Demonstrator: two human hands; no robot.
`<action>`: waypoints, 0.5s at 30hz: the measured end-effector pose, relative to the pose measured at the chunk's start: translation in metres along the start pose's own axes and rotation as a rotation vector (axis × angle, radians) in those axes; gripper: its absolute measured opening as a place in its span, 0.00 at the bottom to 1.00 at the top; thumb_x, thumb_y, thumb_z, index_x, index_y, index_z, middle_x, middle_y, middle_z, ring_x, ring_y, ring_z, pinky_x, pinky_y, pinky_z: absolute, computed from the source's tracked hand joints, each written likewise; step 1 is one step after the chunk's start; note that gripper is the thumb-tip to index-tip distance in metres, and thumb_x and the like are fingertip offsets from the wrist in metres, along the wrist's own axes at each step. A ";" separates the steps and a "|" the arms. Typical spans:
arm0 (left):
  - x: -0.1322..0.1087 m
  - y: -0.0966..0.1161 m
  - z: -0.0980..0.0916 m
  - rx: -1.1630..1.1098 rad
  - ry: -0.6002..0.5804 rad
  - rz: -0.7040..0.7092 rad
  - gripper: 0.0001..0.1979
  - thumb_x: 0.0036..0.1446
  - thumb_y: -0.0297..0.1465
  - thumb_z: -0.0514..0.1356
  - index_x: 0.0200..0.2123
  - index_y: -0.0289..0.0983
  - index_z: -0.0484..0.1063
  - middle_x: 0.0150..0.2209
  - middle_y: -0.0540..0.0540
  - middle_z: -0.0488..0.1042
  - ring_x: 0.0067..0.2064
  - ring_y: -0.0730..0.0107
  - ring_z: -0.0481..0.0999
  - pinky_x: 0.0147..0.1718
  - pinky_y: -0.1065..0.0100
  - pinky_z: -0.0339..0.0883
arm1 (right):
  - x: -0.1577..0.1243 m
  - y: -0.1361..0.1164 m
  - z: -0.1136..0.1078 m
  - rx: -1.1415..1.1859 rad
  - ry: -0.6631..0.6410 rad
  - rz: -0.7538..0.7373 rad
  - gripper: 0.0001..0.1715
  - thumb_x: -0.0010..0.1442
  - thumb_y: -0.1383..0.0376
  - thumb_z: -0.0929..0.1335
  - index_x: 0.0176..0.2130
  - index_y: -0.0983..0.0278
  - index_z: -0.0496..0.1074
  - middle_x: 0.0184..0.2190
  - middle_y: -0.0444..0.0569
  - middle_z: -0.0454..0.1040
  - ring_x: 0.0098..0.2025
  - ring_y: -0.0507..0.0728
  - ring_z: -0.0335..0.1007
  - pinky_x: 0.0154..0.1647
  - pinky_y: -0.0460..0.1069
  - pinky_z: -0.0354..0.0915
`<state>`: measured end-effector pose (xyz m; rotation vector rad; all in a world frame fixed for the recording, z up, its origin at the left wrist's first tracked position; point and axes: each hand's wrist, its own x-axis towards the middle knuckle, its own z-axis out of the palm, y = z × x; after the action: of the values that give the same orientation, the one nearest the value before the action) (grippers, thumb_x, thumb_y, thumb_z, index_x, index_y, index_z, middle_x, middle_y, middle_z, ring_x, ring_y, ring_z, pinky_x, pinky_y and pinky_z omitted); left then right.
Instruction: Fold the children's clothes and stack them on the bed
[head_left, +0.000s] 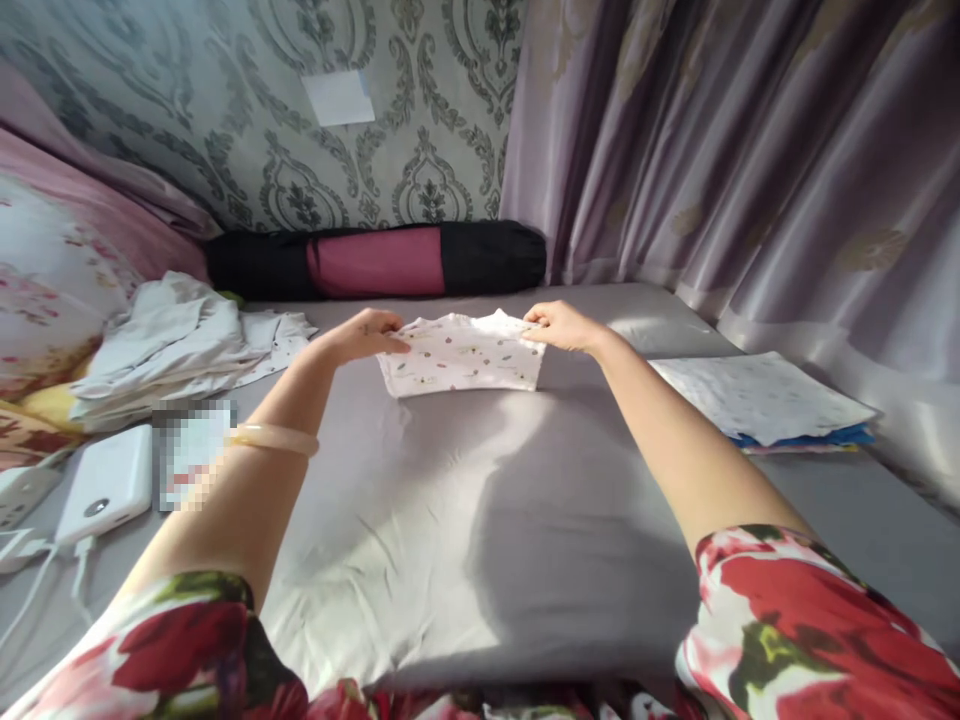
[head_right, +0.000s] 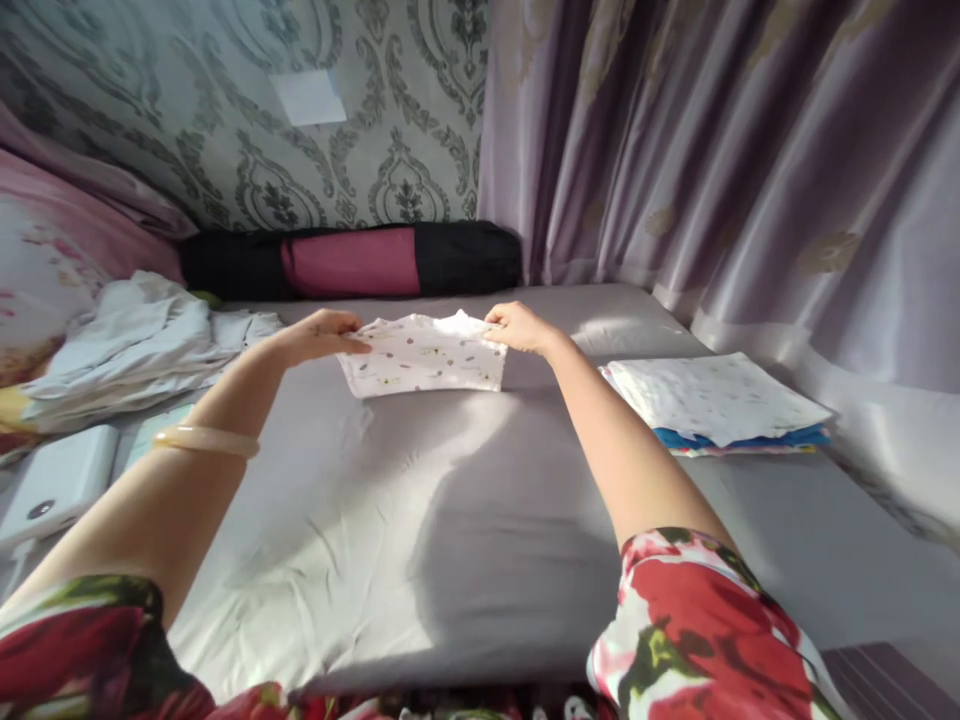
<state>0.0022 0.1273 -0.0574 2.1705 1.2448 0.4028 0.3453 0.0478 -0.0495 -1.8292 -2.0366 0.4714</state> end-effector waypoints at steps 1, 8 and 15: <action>-0.006 0.006 -0.003 0.001 0.041 0.013 0.15 0.44 0.39 0.63 0.34 0.36 0.72 0.29 0.50 0.72 0.31 0.70 0.69 0.31 0.70 0.60 | -0.005 -0.002 -0.004 0.001 0.020 -0.008 0.21 0.65 0.57 0.67 0.54 0.65 0.67 0.52 0.52 0.69 0.48 0.59 0.70 0.48 0.58 0.70; -0.072 0.026 0.031 0.299 0.262 0.097 0.09 0.52 0.32 0.56 0.36 0.37 0.72 0.29 0.49 0.73 0.35 0.66 0.71 0.44 0.64 0.61 | -0.066 -0.004 0.008 -0.013 0.125 -0.100 0.15 0.62 0.67 0.66 0.50 0.63 0.73 0.47 0.49 0.76 0.47 0.58 0.70 0.47 0.51 0.65; -0.145 0.005 0.097 0.464 0.206 0.319 0.12 0.56 0.24 0.49 0.38 0.40 0.70 0.40 0.45 0.76 0.43 0.63 0.73 0.53 0.58 0.55 | -0.145 0.015 0.064 -0.178 0.092 -0.434 0.23 0.61 0.75 0.58 0.46 0.60 0.74 0.48 0.50 0.75 0.53 0.58 0.67 0.58 0.55 0.60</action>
<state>-0.0173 -0.0323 -0.1245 2.8012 1.1872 0.5178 0.3417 -0.0952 -0.1194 -1.4010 -2.3820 0.0852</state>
